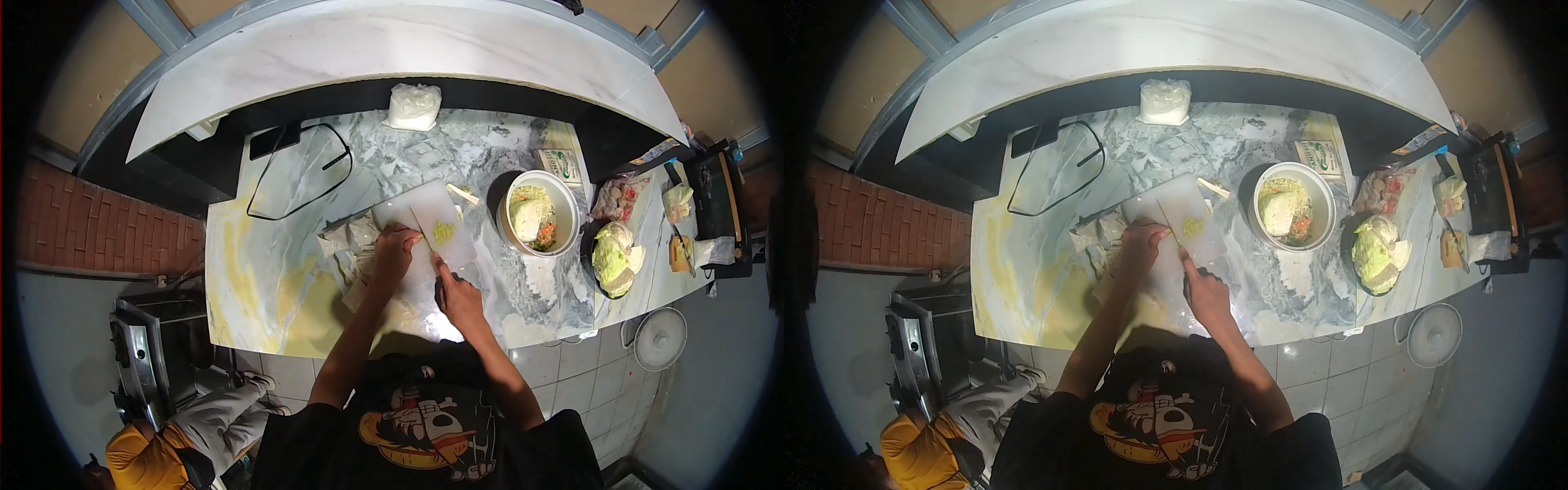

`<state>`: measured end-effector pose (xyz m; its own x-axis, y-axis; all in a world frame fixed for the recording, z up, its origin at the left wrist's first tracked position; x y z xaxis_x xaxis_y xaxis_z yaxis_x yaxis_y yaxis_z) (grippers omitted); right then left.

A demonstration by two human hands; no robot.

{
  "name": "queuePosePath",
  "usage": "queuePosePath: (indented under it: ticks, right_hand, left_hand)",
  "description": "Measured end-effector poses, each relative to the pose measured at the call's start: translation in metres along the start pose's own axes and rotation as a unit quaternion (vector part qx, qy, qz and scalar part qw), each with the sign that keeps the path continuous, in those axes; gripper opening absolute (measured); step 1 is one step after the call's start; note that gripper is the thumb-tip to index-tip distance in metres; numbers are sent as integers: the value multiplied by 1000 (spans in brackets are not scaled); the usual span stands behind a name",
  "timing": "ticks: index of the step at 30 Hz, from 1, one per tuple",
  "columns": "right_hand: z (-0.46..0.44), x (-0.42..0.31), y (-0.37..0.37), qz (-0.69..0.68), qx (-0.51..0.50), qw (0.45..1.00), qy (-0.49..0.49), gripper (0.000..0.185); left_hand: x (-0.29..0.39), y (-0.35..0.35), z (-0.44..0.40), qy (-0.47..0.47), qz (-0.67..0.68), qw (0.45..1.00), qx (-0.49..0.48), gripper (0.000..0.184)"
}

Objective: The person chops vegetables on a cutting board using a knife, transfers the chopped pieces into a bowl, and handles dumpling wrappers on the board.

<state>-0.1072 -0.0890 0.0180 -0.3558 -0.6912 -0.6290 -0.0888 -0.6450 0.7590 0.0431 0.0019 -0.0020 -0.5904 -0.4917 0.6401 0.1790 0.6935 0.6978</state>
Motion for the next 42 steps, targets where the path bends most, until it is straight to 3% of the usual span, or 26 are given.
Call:
queuePosePath:
  ticks: [12, 31, 42]
  right_hand:
    - [-8, -2, 6, -57, 23, 998, -3, 67]
    - [-7, -7, 0, -29, -12, 1000, 0, 69]
    - [-6, -8, -2, -32, 32, 998, 49, 70]
  left_hand:
    - [-2, 1, 3, 11, 19, 1000, -8, 15]
    - [-1, 0, 3, -2, -5, 1000, 13, 13]
    - [-2, 0, 3, -1, -13, 1000, 0, 12]
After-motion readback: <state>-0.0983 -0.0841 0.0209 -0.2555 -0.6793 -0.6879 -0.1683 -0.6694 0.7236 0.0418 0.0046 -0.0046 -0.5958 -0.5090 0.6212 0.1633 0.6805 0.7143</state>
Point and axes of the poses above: each hand's wrist, its own z-axis away from the middle knuckle, its own y-axis out of the back of the hand, x = y × z, the point moved 5 cm from there along -z, towards the middle knuckle, and after that the axes turned 11 degrees about -z, right-handed, at the moved point
